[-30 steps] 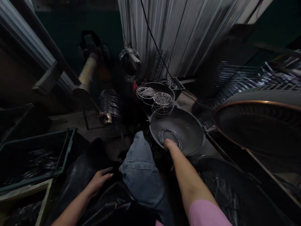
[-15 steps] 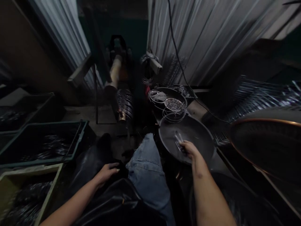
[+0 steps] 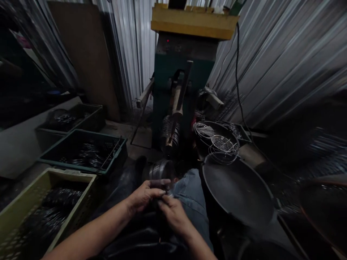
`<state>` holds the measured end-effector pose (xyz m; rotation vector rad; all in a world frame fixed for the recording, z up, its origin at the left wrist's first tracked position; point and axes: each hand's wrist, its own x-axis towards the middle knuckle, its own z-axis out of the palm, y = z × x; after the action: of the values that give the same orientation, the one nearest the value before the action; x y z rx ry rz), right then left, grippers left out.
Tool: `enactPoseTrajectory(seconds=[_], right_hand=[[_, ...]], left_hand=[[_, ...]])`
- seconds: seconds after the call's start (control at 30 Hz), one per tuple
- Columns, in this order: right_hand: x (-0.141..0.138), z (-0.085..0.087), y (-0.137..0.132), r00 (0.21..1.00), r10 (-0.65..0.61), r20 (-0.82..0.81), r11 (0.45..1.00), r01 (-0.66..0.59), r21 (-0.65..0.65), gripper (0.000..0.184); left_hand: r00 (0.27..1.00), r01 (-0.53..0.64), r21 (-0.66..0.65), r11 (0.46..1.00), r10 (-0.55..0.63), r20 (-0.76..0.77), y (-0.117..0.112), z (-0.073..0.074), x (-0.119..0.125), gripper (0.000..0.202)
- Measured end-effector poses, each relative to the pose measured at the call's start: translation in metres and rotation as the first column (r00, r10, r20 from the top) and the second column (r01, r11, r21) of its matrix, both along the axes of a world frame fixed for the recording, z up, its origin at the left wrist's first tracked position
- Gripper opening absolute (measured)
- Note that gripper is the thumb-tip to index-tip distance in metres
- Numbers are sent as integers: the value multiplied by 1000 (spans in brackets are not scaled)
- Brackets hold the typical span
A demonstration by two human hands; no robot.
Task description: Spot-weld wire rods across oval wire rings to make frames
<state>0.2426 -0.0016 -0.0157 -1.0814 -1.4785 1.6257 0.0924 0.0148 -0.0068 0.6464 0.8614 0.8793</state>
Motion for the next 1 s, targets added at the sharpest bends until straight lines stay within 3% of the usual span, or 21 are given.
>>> enactPoseTrajectory(seconds=[0.1, 0.2, 0.3, 0.47, 0.6, 0.7, 0.77, 0.83, 0.9, 1.0], right_hand=[[-19, -15, -6, 992, 122, 22, 990, -120, -72, 39], [-18, -22, -5, 984, 175, 21, 977, -171, -126, 41], [-15, -24, -5, 980, 198, 10, 971, -195, -138, 41], [-18, -27, -12, 990, 122, 70, 992, -120, -38, 36], [-13, -21, -15, 989, 40, 143, 998, -33, -50, 34], [1, -14, -12, 969, -153, 191, 986, 162, -30, 38], [15, -11, -11, 897, -382, 223, 919, 395, -15, 40], [31, -9, -13, 796, -570, 203, 808, 588, -38, 42], [45, -8, -19, 729, -672, 131, 723, 684, -96, 44], [59, -6, -28, 670, -742, 12, 658, 732, -178, 42]], left_hand=[[992, -68, -70, 995, 60, -113, -14, -11, -9, 32], [993, -66, -69, 995, 58, -103, -23, -21, -17, 33], [991, -105, -69, 992, 98, -87, -26, -22, -20, 31], [985, -166, -107, 980, 160, -61, -27, -22, -20, 28], [985, -158, -83, 984, 150, -90, -23, -22, -12, 26], [990, -134, -46, 990, 133, -41, -15, -15, -2, 28], [990, -139, -45, 989, 140, 17, -11, -10, 2, 30], [989, -137, -80, 987, 140, 41, -9, -11, 1, 33], [992, -112, -120, 986, 119, 52, -10, -18, -2, 34], [990, -101, -207, 973, 119, 78, -13, -35, -7, 32]])
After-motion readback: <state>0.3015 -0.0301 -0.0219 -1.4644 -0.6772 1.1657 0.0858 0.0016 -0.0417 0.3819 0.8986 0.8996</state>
